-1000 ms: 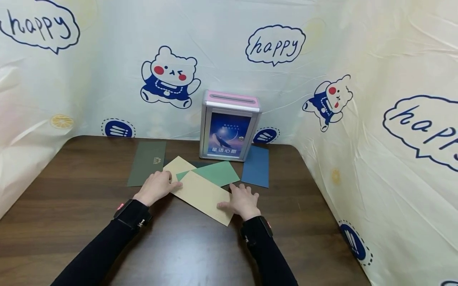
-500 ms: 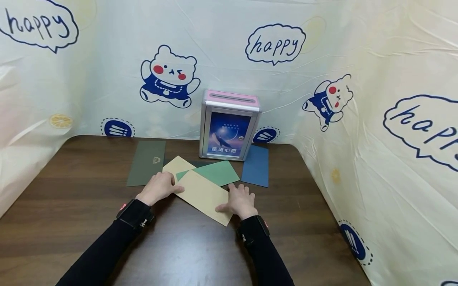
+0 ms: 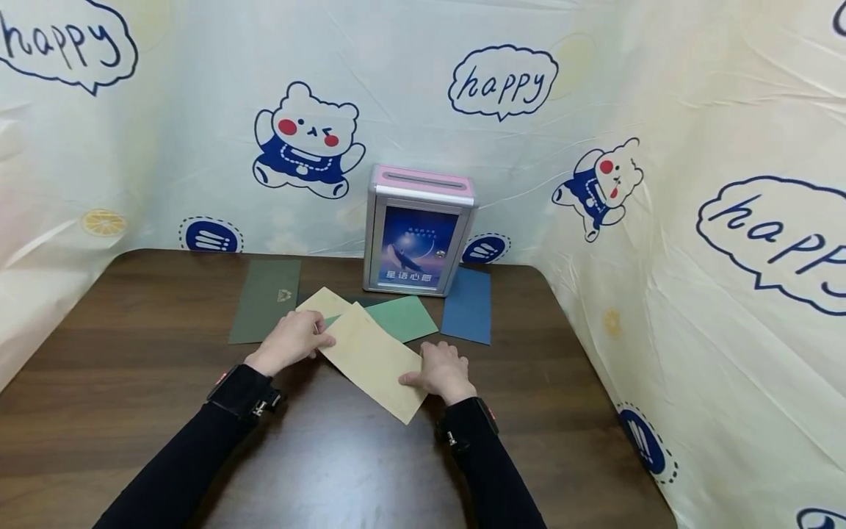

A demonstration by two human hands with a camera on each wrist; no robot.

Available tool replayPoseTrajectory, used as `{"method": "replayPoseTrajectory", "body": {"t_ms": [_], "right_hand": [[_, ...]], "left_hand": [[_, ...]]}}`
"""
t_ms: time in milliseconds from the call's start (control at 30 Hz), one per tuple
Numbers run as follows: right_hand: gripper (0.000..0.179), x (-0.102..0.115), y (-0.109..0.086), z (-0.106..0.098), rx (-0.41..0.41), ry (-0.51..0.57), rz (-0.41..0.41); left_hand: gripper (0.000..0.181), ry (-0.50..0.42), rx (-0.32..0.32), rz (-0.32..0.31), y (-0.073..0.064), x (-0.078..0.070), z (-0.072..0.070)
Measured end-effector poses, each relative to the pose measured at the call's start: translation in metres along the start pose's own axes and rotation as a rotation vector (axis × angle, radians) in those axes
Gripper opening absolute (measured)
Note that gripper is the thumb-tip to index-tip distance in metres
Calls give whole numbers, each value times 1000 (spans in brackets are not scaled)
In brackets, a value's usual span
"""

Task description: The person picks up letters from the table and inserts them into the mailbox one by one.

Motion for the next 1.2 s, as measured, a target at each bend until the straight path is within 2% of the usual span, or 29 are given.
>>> {"method": "replayPoseTrajectory", "body": {"t_ms": [100, 200, 400, 633, 833, 933, 1033, 1200], "right_hand": [[36, 3, -3, -5, 15, 110, -79], [25, 4, -8, -9, 36, 218, -142], [24, 0, -14, -24, -17, 305, -171], [10, 11, -16, -47, -74, 405, -202], [15, 21, -14, -78, -124, 452, -251], [11, 22, -14, -94, -164, 464, -279], [9, 25, -14, -109, -213, 479, -321], [13, 31, -14, -137, -318, 481, -426]], "left_hand": [[22, -42, -22, 51, -1, -10, -9], [17, -47, -74, 126, -5, -24, -19], [14, -127, -67, 197, -12, -51, -33], [9, -199, -86, 285, -26, -78, -54], [8, -227, -140, 328, -36, -106, -79], [9, -241, -171, 360, -42, -121, -92], [9, -242, -206, 421, -52, -137, -104], [8, -224, -275, 563, -72, -161, -122]]}}
Point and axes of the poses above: each hand's wrist, its own y-axis towards the middle knuckle, its own z-axis out of the palm, x = y × z, the point moved 8 cm from there along y, towards the middle knuckle, and after that the axes turned 6 degrees about -z, right-handed, at the moved point
